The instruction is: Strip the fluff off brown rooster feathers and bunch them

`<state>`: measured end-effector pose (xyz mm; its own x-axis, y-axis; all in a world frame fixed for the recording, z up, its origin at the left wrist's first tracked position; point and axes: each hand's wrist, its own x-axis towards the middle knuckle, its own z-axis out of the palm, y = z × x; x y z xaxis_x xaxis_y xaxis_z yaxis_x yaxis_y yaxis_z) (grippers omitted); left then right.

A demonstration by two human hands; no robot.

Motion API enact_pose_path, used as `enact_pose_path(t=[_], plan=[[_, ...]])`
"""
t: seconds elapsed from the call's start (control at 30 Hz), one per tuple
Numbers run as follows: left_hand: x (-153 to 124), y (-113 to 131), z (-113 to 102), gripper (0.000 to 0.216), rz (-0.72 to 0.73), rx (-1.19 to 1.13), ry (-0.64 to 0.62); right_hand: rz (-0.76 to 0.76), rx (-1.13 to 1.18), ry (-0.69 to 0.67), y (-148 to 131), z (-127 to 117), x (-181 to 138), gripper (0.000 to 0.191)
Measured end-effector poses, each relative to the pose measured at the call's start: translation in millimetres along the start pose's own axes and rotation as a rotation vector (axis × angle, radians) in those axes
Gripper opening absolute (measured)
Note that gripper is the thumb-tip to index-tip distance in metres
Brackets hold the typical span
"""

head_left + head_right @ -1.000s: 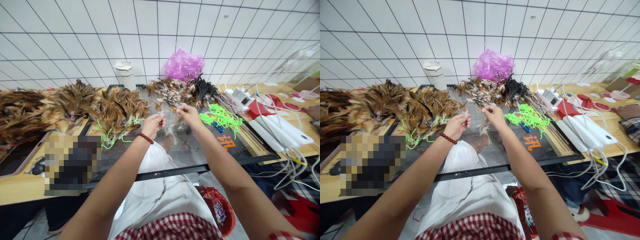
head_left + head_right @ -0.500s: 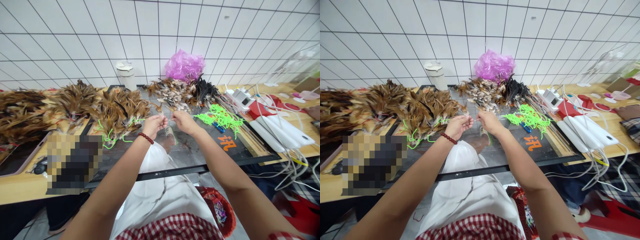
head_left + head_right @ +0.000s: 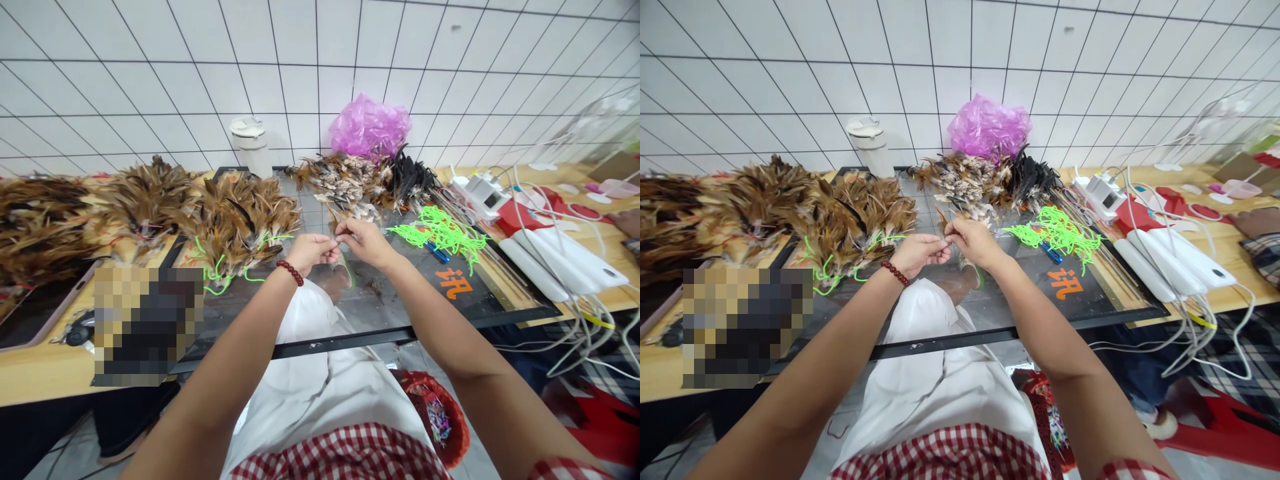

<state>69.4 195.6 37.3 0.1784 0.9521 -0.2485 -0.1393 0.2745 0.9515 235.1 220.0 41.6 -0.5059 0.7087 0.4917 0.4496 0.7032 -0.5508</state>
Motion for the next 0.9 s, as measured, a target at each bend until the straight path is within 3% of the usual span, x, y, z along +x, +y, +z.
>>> enact_pose_path(t=[0.17, 0.33, 0.4, 0.53, 0.6, 0.67, 0.77, 0.9], plan=[[-3.5, 1.5, 5.0, 0.013, 0.008, 0.127, -0.019, 0.073, 0.098, 0.029, 3.6, -3.8, 1.0, 0.009], [-2.0, 3.8, 5.4, 0.009, 0.040, -0.047, 0.091, 0.273, -0.176, 0.277, 25.5, -28.6, -0.9, 0.017], [-0.9, 4.9, 4.2, 0.008, 0.044, -0.117, 0.130, 0.299, -0.316, 0.185, 32.1, -35.0, -3.7, 0.018], [0.8, 5.7, 2.5, 0.008, 0.046, -0.179, 0.163, 0.260, -0.496, -0.136, 34.2, -36.9, -9.7, 0.023], [1.2, 5.3, 2.4, 0.008, 0.046, -0.185, 0.160, 0.282, -0.511, -0.140, 32.6, -35.9, -9.9, 0.021], [1.5, 4.7, 2.5, 0.008, 0.051, -0.187, 0.157, 0.319, -0.409, -0.011, 31.0, -34.1, -7.2, 0.013], [1.7, 4.4, 1.9, 0.008, 0.064, -0.216, 0.159, 0.420, 0.065, 0.239, 27.0, -28.0, 0.1, 0.007], [0.5, 6.2, 1.1, 0.007, 0.053, -0.307, 0.152, 0.536, 0.710, 0.299, 17.3, -13.9, 7.0, 0.022]])
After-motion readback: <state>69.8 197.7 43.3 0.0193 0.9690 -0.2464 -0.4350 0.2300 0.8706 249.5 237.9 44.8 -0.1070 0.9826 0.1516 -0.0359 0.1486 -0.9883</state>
